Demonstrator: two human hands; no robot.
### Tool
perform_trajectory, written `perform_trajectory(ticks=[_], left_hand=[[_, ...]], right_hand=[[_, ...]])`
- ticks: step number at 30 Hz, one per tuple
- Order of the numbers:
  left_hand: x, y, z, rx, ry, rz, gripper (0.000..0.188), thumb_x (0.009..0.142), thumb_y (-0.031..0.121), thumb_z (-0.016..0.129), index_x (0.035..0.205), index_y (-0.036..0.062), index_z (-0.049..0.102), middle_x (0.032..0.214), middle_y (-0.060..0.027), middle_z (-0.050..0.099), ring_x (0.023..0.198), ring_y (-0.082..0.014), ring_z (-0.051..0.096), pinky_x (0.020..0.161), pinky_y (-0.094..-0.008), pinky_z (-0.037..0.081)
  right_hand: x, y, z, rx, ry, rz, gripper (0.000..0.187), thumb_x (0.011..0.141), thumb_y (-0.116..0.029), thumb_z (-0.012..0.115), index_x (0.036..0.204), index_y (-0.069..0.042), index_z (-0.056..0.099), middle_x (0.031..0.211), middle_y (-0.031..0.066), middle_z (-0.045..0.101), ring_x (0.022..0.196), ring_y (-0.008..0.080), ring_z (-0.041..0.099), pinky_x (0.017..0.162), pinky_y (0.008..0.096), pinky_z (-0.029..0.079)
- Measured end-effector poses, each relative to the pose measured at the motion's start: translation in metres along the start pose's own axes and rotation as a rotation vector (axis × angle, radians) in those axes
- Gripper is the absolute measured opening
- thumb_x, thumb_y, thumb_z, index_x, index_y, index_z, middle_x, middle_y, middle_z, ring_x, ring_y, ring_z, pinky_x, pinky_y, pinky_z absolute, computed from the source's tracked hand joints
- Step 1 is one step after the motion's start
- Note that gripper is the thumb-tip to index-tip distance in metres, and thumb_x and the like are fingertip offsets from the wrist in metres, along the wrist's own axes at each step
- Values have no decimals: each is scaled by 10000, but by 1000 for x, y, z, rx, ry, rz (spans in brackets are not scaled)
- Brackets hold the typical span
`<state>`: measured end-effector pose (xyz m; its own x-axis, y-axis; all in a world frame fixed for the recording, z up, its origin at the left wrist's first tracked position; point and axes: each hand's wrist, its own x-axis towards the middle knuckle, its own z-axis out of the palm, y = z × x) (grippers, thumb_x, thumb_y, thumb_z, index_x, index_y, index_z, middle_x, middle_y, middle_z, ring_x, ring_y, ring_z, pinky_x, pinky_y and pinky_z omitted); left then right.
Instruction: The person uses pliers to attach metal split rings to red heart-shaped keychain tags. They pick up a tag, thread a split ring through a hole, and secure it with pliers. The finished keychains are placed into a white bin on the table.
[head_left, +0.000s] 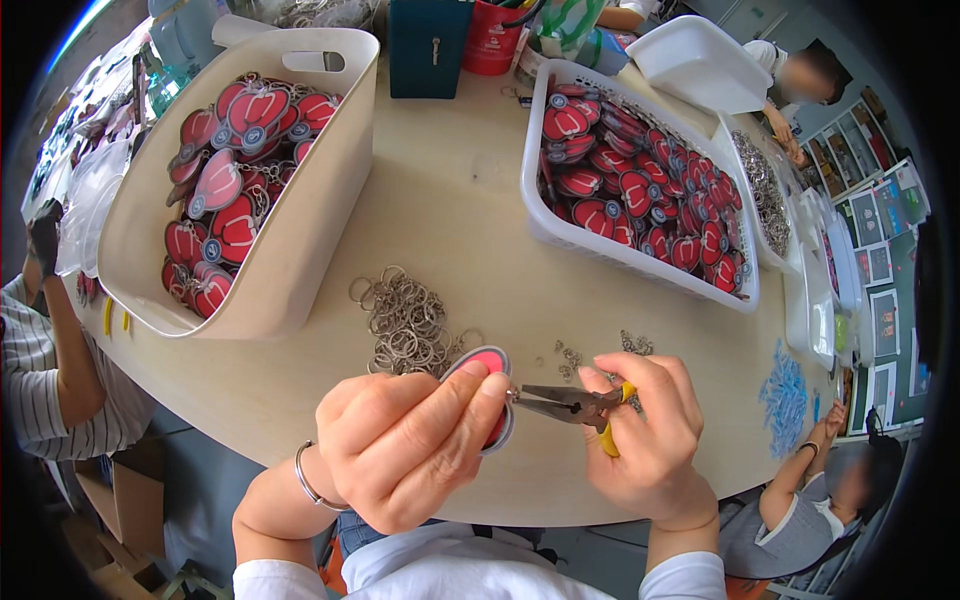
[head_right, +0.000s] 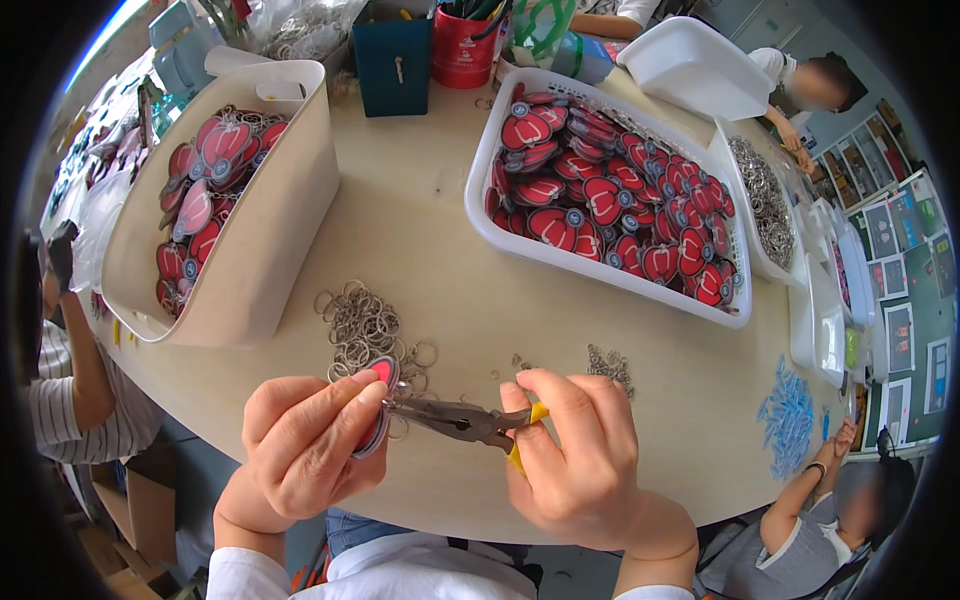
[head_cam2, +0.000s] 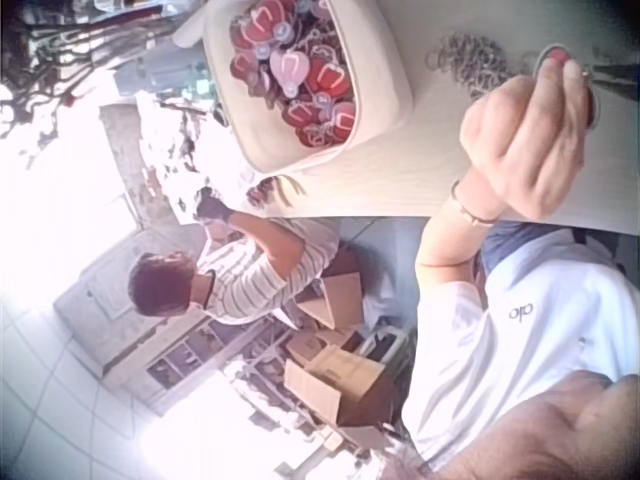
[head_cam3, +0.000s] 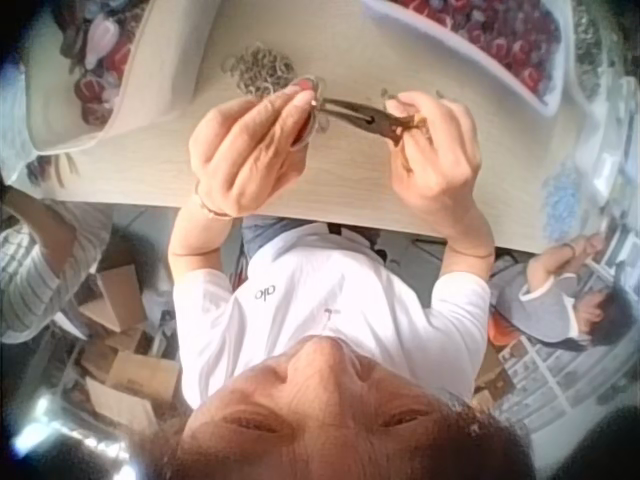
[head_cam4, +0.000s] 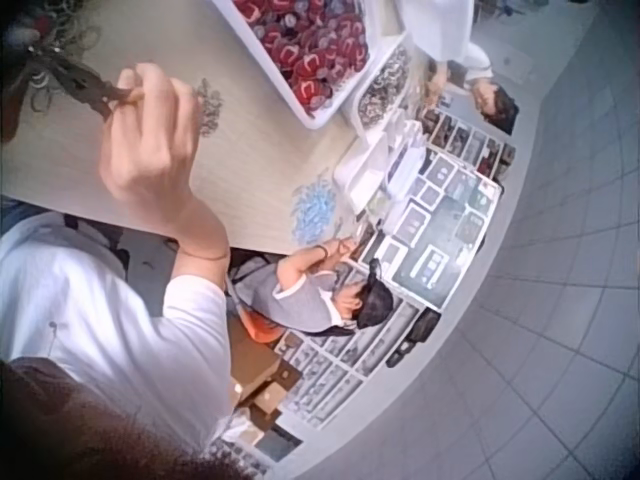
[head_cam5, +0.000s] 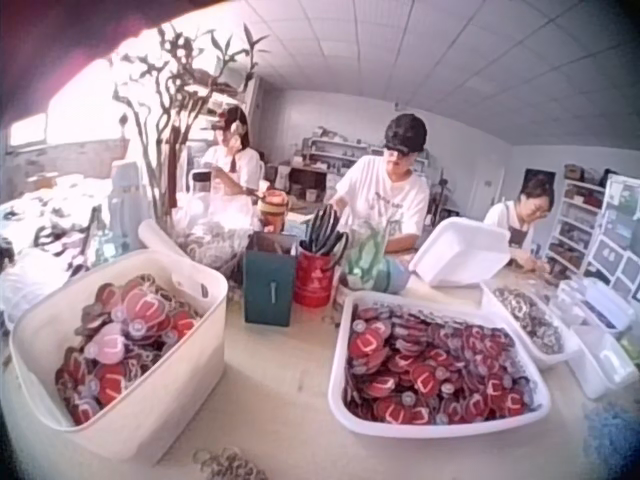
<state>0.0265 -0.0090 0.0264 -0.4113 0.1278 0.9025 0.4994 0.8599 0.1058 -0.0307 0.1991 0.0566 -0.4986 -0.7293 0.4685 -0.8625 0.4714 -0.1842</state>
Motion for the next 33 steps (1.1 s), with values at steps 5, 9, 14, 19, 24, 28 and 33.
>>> perform_trajectory(ticks=[5, 9, 14, 19, 24, 28, 33], left_hand=[[1, 1, 1, -7, 8, 0, 230, 572, -54, 707, 798, -18, 723, 786, -91, 682, 624, -147, 543, 482, -217, 411], [1, 0, 0, -9, 0, 1, 227, 574, -55, 708, 797, -17, 721, 787, -92, 681, 623, -146, 544, 483, -218, 411], [1, -1, -1, -17, -9, 16, 221, 578, -48, 698, 795, -17, 719, 795, -92, 683, 631, -146, 548, 488, -220, 413], [1, -4, 1, -27, -39, 30, 226, 596, -37, 679, 818, -15, 713, 824, -98, 688, 644, -159, 561, 510, -228, 439], [6, -10, -4, 66, -134, -48, 218, 669, -37, 663, 883, -14, 698, 869, -98, 689, 672, -173, 587, 551, -260, 482], [44, -36, -37, 350, -6, -359, 79, 821, 13, 668, 898, 14, 688, 833, -60, 672, 692, -193, 610, 612, -285, 466], [80, -117, -70, 681, -190, -581, 123, 832, 103, 661, 898, -1, 667, 781, -126, 658, 673, -246, 622, 632, -366, 464]], right_hand=[[0, 0, 1, -11, 13, -6, 279, 598, 31, 679, 872, 81, 665, 947, 156, 585, 733, 277, 528, 588, 359, 433], [0, 0, 1, -5, 28, -31, 242, 579, 34, 680, 816, 75, 649, 932, 141, 585, 703, 261, 523, 574, 347, 428], [1, 1, -2, 60, -24, -42, 177, 535, 34, 661, 694, 47, 584, 890, 123, 572, 654, 240, 502, 551, 326, 416], [-1, 4, -7, 50, -81, -53, 168, 521, 20, 664, 639, 17, 544, 905, 112, 571, 682, 232, 508, 567, 320, 426], [9, 14, -11, 82, -80, 36, 222, 610, -65, 767, 648, -9, 556, 963, 81, 584, 805, 231, 537, 671, 348, 449], [10, 85, -20, -48, 160, 376, 269, 681, -117, 798, 751, 46, 595, 992, 131, 588, 893, 306, 559, 777, 398, 451], [-13, 186, -21, -227, 201, 661, 278, 661, -124, 820, 792, 36, 633, 1012, 135, 594, 945, 318, 558, 813, 404, 446]])
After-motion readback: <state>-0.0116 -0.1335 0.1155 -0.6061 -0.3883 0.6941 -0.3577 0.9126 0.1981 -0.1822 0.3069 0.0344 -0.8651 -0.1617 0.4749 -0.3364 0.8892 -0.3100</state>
